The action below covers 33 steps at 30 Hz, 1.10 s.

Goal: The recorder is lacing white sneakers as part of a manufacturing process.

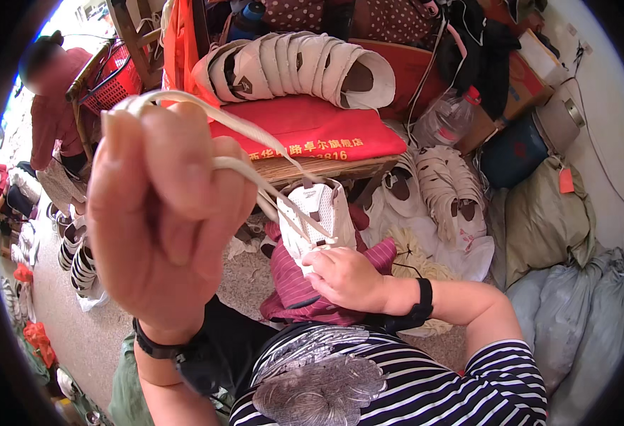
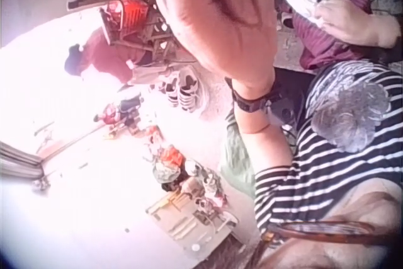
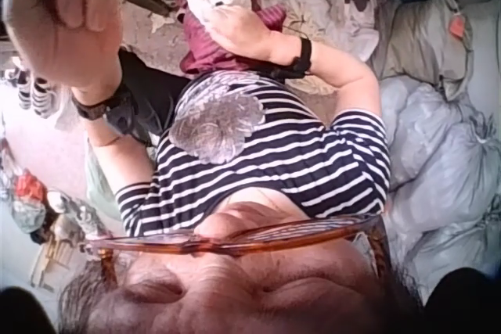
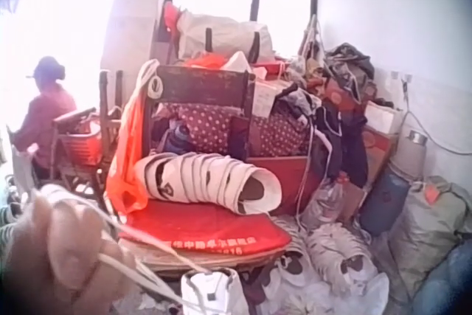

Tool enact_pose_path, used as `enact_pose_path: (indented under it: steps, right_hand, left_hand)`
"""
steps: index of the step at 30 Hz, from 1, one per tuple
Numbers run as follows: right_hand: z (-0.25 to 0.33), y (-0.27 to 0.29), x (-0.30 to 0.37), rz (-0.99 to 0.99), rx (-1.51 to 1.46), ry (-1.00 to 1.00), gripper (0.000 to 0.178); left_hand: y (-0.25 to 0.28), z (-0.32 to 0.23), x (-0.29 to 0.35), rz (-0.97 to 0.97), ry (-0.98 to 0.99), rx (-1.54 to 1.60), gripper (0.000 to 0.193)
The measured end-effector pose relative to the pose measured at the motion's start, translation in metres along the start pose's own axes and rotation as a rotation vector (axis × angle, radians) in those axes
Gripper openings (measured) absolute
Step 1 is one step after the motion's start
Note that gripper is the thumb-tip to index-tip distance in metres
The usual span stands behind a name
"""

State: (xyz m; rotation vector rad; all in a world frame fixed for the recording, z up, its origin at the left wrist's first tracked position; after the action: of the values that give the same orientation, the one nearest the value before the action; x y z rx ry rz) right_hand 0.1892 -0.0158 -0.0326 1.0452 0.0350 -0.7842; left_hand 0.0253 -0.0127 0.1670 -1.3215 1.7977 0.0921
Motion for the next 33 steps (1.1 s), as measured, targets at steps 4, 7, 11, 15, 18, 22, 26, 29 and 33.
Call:
enact_pose_path:
  steps: [4, 7, 11, 15, 18, 22, 26, 29, 33]
  right_hand:
    - [-0.017, 0.020, -0.008, -0.004, -0.252, -0.405, 0.020]
    - [-0.028, 0.033, -0.028, -0.161, -0.213, -0.228, 0.022]
    - [-0.036, 0.045, -0.053, -0.067, -0.560, -0.279, 0.014]
    - [-0.048, 0.043, -0.088, -0.061, -0.862, -0.221, 0.016]
    - [-0.033, 0.011, -0.083, 0.496, -1.121, -0.351, 0.020]
    - [-0.078, 0.038, -0.083, -0.003, -1.251, -0.537, 0.016]
    - [-0.127, 0.083, -0.048, -0.289, -1.637, -0.617, 0.018]
    - [-0.163, 0.106, -0.008, -0.438, -1.761, -0.710, 0.017]
    - [-0.183, 0.110, 0.047, -0.560, -1.669, -0.941, 0.018]
  left_hand:
    - [0.006, 0.015, 0.006, -0.163, 0.130, -0.228, 0.036]
    - [0.003, 0.026, 0.004, -0.191, 0.155, -0.336, 0.034]
    - [0.006, 0.025, 0.001, -0.239, 0.181, -0.316, 0.038]
    - [0.000, 0.023, -0.008, -0.038, 0.112, -0.147, 0.040]
    - [-0.003, 0.026, -0.007, 0.037, 0.114, -0.092, 0.038]
    - [0.051, 0.026, 0.024, -0.419, 0.174, -0.086, 0.033]
    - [0.159, 0.001, 0.076, -0.694, 0.165, 0.148, 0.023]
    - [0.235, -0.018, 0.133, -0.898, 0.161, 0.234, 0.019]
    - [0.328, -0.027, 0.216, -1.234, 0.162, 0.232, 0.015]
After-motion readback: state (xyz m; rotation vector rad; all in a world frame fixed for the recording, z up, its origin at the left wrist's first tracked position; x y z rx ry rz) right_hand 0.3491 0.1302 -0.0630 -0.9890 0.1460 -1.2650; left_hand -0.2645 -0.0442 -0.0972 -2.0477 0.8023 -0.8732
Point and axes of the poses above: each hand's wrist, its own x-axis away from the middle knuckle, its own y-axis out of the back of the hand, z = x × y, the point moved 6 cm from there along -x, towards the middle knuckle, and after that the axes turned 3 degrees about -z, right-handed, at the moved point
